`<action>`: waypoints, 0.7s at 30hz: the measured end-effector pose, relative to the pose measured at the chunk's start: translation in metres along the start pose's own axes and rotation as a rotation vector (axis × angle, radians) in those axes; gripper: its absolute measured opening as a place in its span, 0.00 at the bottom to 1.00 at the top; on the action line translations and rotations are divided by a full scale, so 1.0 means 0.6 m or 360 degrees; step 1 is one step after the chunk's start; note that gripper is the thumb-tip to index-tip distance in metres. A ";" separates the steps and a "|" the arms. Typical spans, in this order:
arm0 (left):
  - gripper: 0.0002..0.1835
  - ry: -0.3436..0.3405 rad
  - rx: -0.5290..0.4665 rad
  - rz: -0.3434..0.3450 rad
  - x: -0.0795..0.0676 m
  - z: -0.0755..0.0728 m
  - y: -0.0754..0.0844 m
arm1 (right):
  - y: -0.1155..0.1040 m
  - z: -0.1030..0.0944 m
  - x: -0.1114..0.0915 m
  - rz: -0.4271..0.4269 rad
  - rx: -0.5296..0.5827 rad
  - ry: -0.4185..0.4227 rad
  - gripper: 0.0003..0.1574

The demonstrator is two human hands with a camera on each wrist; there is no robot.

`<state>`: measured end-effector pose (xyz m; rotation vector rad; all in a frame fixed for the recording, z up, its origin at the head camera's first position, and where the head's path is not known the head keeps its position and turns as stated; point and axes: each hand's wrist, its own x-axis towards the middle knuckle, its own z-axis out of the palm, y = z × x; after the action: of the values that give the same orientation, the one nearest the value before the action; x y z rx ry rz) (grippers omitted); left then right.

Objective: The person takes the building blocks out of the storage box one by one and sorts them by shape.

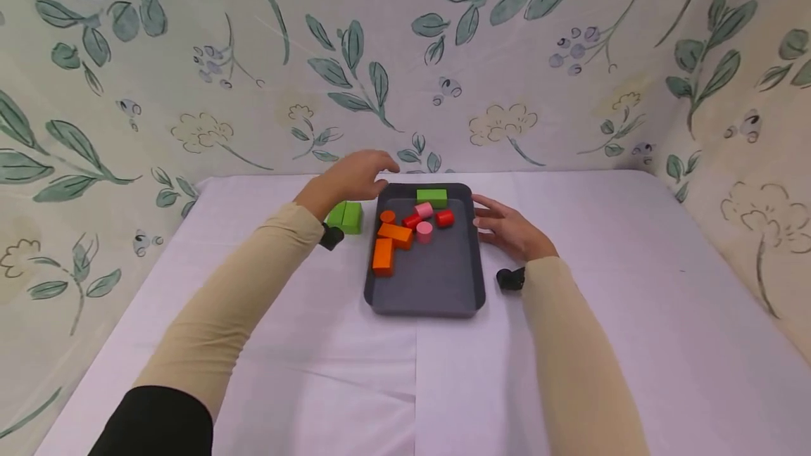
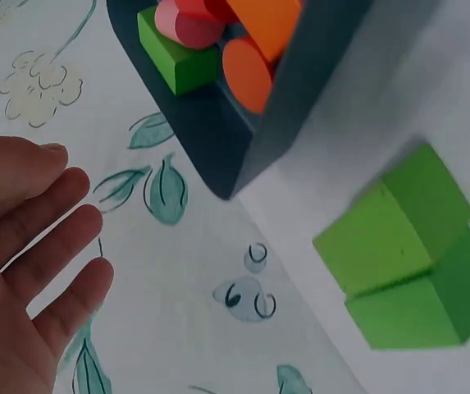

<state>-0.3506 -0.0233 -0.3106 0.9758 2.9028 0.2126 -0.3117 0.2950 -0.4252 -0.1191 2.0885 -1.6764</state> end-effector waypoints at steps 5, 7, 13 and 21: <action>0.21 -0.0079 -0.0071 -0.0003 0.036 0.033 0.034 | -0.001 -0.001 -0.003 0.0000 0.0010 -0.0013 0.42; 0.21 -0.0124 -0.0106 -0.0045 0.046 0.046 0.042 | -0.001 -0.001 -0.004 -0.0001 0.0017 -0.0018 0.42; 0.24 -0.0228 -0.0298 -0.0207 0.061 0.074 0.056 | -0.003 0.001 -0.006 0.0006 0.0033 -0.0015 0.43; 0.25 -0.0344 -0.0352 -0.0250 0.067 0.091 0.066 | -0.005 0.001 -0.009 0.0016 0.0029 -0.0018 0.43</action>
<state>-0.3530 0.0383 -0.3597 0.6864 2.6719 0.3828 -0.3071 0.2954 -0.4211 -0.1118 2.0616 -1.6844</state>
